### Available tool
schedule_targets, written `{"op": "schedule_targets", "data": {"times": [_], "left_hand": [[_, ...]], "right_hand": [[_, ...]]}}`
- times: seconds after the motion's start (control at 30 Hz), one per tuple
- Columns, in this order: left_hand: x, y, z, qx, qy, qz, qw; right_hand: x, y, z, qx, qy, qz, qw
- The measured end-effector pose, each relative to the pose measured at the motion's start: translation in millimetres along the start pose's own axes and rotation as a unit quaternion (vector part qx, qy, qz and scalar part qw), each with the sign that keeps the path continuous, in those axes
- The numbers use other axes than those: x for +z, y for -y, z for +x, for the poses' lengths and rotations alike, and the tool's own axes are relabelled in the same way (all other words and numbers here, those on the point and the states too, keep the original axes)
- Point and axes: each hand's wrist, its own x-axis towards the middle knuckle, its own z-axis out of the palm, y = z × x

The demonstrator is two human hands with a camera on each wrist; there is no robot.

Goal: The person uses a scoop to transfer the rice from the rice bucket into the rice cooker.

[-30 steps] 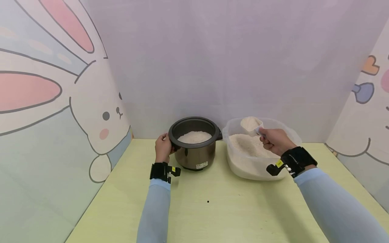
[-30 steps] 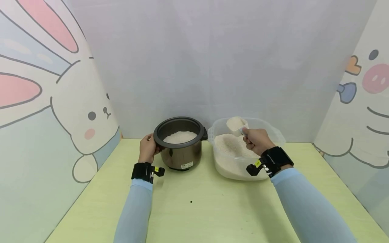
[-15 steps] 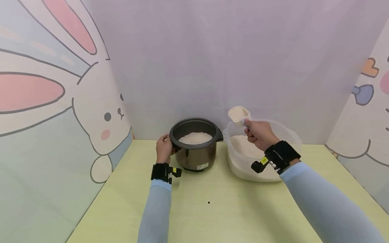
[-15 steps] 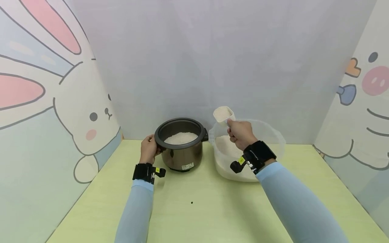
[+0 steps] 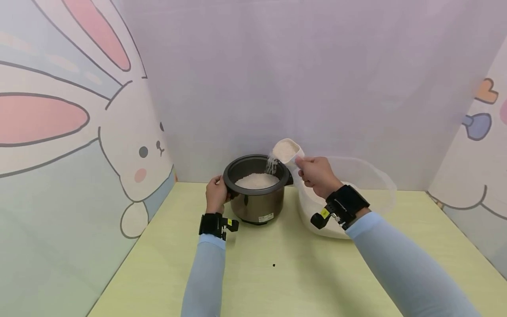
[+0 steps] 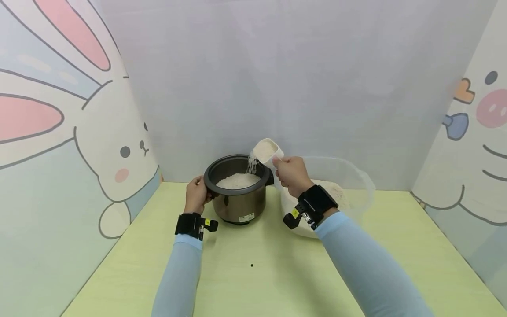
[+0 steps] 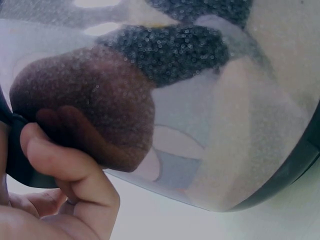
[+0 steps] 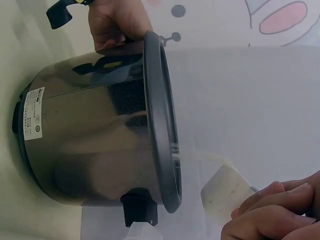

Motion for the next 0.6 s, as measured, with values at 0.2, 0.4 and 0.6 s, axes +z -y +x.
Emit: {"op": "schedule_targets", "data": {"times": [0.2, 0.4, 0.6], "left_hand": [[1.0, 0.5, 0.3, -0.003, -0.003, 0.006, 1.0], [0.8, 2.2, 1.7, -0.004, -0.005, 0.011, 0.9999], [0.4, 1.4, 1.9, -0.003, -0.003, 0.008, 1.0]], "right_hand": [[10, 0, 1, -0.026, -0.015, -0.042, 0.999], [16, -1, 4, -0.044, -0.026, -0.071, 0.996], [21, -6, 6, -0.061, -0.029, -0.087, 0.994]]}}
